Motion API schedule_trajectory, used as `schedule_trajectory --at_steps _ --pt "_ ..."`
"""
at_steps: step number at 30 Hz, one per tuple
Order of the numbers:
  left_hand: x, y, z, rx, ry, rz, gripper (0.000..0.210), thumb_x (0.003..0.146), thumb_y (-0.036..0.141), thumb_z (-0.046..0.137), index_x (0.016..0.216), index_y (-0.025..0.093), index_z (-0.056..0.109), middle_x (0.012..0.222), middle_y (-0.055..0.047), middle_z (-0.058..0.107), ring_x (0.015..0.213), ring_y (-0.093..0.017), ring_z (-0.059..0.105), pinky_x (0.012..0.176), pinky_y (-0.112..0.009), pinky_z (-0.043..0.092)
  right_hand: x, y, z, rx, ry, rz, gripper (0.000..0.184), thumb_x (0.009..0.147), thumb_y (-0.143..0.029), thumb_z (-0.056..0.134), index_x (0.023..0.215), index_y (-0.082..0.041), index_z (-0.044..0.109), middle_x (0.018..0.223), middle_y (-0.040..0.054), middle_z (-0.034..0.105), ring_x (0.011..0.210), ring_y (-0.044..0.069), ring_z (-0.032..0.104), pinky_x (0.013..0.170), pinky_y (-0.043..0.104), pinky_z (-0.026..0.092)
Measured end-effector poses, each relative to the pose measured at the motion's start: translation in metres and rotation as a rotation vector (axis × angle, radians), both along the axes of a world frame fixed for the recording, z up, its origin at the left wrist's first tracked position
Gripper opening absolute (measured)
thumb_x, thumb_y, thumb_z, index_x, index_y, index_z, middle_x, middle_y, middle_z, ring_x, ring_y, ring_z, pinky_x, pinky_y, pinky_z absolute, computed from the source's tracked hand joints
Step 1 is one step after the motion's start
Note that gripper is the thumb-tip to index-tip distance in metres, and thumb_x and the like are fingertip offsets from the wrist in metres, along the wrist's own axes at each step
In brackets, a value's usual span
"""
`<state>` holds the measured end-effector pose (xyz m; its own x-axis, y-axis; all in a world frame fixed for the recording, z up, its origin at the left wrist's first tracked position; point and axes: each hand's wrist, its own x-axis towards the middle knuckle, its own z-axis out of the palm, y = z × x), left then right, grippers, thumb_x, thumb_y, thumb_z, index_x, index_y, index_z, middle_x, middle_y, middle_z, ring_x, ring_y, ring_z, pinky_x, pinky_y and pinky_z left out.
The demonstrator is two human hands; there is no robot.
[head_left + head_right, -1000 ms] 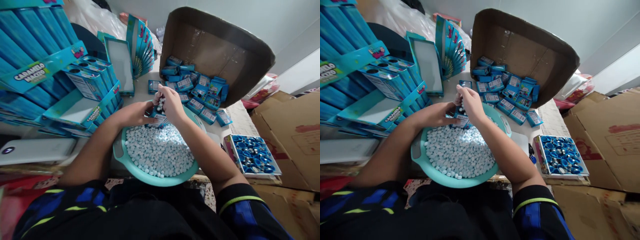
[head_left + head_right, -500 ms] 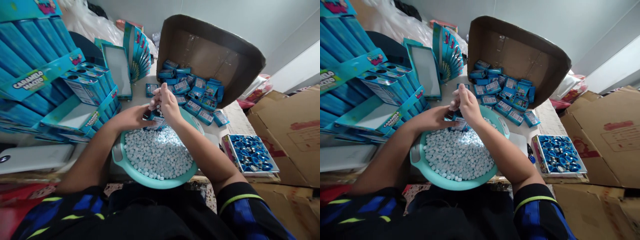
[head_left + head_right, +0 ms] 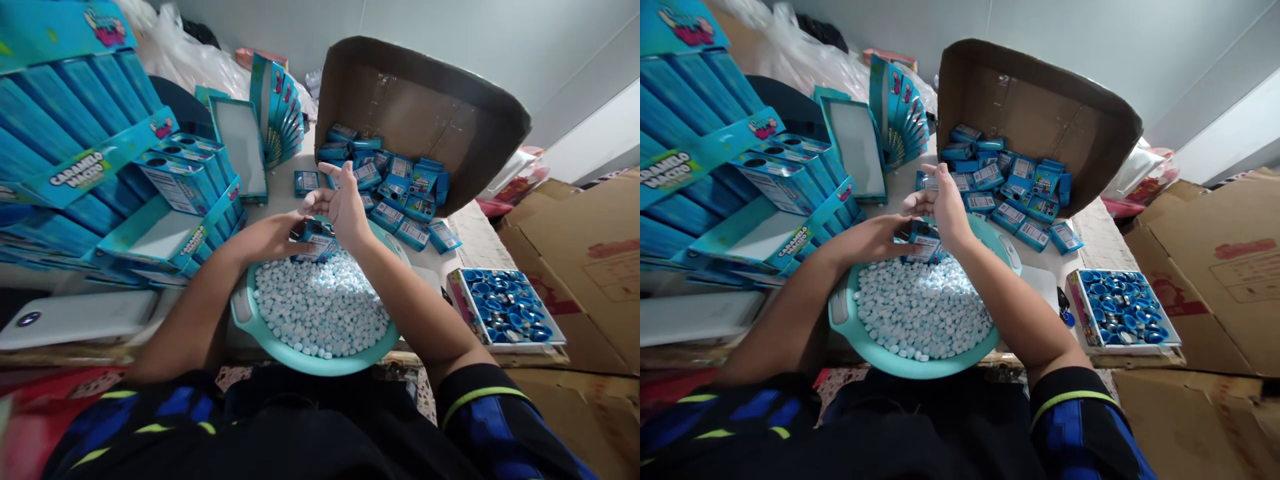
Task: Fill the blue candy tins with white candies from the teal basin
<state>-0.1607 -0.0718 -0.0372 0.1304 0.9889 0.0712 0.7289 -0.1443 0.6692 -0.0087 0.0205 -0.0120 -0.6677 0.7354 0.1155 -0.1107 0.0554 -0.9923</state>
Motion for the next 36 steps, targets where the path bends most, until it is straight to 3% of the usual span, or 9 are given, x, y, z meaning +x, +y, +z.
schedule_trajectory --at_steps 3,6,8,10,14,19,25,36 --pt "-0.001 0.002 -0.003 -0.011 -0.017 0.017 0.05 0.08 0.057 0.079 0.118 0.025 0.076 0.105 -0.009 0.079 0.097 -0.031 0.073 0.086 -0.038 0.055 0.003 0.0 0.006 0.019 0.011 0.034 0.062 0.095 -0.077 0.064 0.13 -0.026 0.058 0.081 -0.0019 0.062 0.075 0.015 0.069 0.068 0.026 0.055" --pt "-0.001 0.002 -0.005 -0.004 0.003 0.027 0.052 0.081 0.056 0.078 0.121 0.023 0.073 0.105 -0.008 0.078 0.095 -0.029 0.072 0.084 -0.038 0.055 0.008 0.005 0.009 -0.035 0.096 0.013 0.053 0.101 -0.073 0.054 0.124 -0.026 0.058 0.082 -0.0012 0.062 0.077 0.015 0.069 0.075 0.028 0.058" --pt "0.0 0.0 -0.005 0.004 -0.011 0.084 0.052 0.08 0.055 0.079 0.119 0.021 0.071 0.105 -0.008 0.078 0.096 -0.029 0.073 0.087 -0.038 0.056 0.013 0.014 0.007 0.012 0.124 -0.041 0.043 0.106 -0.066 0.049 0.114 -0.025 0.059 0.081 -0.0008 0.061 0.076 0.014 0.065 0.076 0.028 0.056" --pt "0.001 -0.001 -0.005 -0.008 -0.076 0.173 0.054 0.078 0.055 0.082 0.117 0.019 0.069 0.106 -0.008 0.078 0.098 -0.03 0.074 0.089 -0.039 0.058 0.017 0.025 0.001 0.181 0.063 -0.09 0.033 0.108 -0.056 0.053 0.1 -0.024 0.061 0.082 -0.0003 0.059 0.077 0.014 0.059 0.076 0.027 0.052" --pt "0.002 -0.001 -0.005 0.025 -0.211 0.321 0.058 0.075 0.054 0.085 0.117 0.019 0.065 0.109 -0.009 0.078 0.104 -0.031 0.075 0.091 -0.039 0.059 0.021 0.04 -0.011 0.55 -0.253 -0.097 0.026 0.101 -0.031 0.067 0.078 -0.022 0.06 0.08 0.001 0.054 0.082 0.017 0.051 0.082 0.031 0.046" --pt "0.001 -0.002 -0.004 0.079 -0.083 0.422 0.055 0.075 0.053 0.085 0.114 0.021 0.063 0.108 -0.009 0.077 0.1 -0.03 0.074 0.086 -0.037 0.057 0.02 0.035 -0.009 0.716 -0.481 -0.064 0.017 0.099 -0.02 0.065 0.084 -0.017 0.071 0.086 0.0042 0.054 0.091 0.021 0.052 0.092 0.037 0.044" --pt "0.001 -0.006 -0.001 0.009 0.022 0.384 0.058 0.078 0.058 0.082 0.117 0.022 0.059 0.106 -0.008 0.075 0.096 -0.03 0.073 0.082 -0.036 0.054 0.022 0.029 -0.007 0.804 -0.573 -0.012 0.026 0.098 -0.016 0.061 0.073 -0.016 0.071 0.086 0.0063 0.056 0.093 0.023 0.054 0.09 0.036 0.044" --pt "0.001 -0.008 0.002 -0.013 0.054 0.32 0.058 0.079 0.057 0.079 0.121 0.021 0.059 0.108 -0.009 0.074 0.099 -0.031 0.072 0.082 -0.036 0.051 0.018 0.017 -0.008 0.852 -0.717 -0.08 0.023 0.1 -0.017 0.059 0.094 -0.013 0.081 0.096 0.0112 0.068 0.094 0.023 0.059 0.085 0.033 0.043"
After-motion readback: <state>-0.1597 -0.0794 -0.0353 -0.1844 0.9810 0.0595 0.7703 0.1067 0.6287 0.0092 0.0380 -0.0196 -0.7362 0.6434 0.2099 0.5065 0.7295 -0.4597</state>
